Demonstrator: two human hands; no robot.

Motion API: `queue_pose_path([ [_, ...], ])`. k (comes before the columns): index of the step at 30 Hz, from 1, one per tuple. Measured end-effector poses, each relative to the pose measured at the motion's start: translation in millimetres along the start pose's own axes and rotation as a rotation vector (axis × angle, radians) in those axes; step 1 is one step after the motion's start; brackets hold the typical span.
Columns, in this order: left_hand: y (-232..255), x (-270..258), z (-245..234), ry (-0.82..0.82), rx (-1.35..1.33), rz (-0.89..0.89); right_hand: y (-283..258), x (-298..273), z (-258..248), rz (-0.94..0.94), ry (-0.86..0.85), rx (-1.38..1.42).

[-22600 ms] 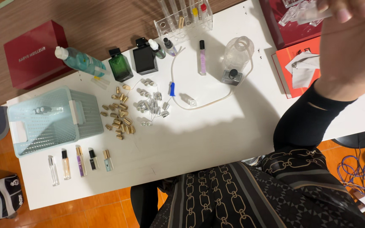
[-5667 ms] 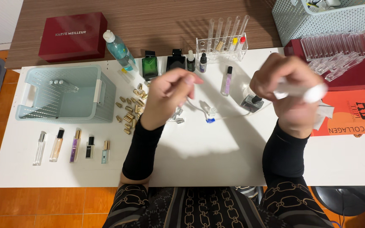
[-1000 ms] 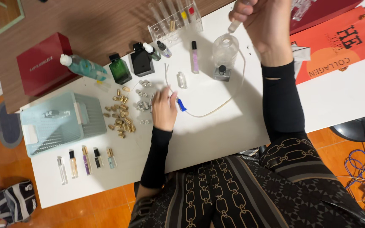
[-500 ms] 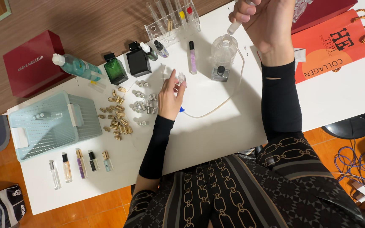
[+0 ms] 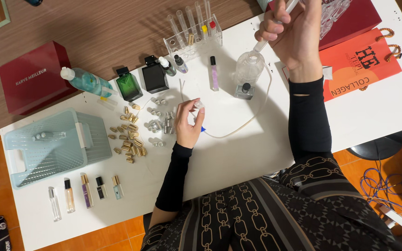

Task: The person uses a syringe and tubing to extract liquid from a bottle and transfer it into small perfume sample vials, then caps the vials and handles a larger perfume bottle.

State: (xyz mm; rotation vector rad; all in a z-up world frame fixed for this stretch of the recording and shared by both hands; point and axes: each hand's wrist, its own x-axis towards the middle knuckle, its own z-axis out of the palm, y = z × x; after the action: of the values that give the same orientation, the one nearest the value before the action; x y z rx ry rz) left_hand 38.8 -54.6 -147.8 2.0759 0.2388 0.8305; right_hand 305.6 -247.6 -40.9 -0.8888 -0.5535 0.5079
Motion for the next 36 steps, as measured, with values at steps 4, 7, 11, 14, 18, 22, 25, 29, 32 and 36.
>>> queue_pose_path([
  [4, 10, 4, 1, -0.020, -0.007, -0.002, 1, 0, -5, -0.012, -0.019, 0.014],
  [7, 29, 19, -5, -0.040, -0.062, -0.033, -5, -6, 4, -0.009, 0.051, 0.105],
  [11, 61, 50, -22, -0.135, 0.047, 0.143, -24, -23, 51, 0.006, -0.014, 0.272],
  [14, 84, 67, -33, -0.154, 0.073, 0.232, -38, -38, 93, 0.132, 0.109, 0.681],
  [18, 102, 72, -45, -0.162, 0.034, 0.214, -42, -48, 125, 0.201, 0.148, 0.763],
  [22, 105, 70, -53, -0.183, -0.002, 0.190, -35, -50, 127, 0.288, 0.163, 0.761],
  [25, 104, 65, -59, -0.163, 0.039, 0.250, -23, -57, 121, 0.275, 0.028, 0.663],
  [29, 103, 67, -65, -0.199, 0.035, 0.273, -11, -56, 113, 0.223, -0.099, 0.540],
  [32, 102, 68, -67, -0.199, 0.058, 0.275, -7, -55, 111, 0.237, -0.097, 0.528],
  [36, 101, 68, -68, -0.200, 0.074, 0.278, -3, -54, 111, 0.253, -0.103, 0.537],
])
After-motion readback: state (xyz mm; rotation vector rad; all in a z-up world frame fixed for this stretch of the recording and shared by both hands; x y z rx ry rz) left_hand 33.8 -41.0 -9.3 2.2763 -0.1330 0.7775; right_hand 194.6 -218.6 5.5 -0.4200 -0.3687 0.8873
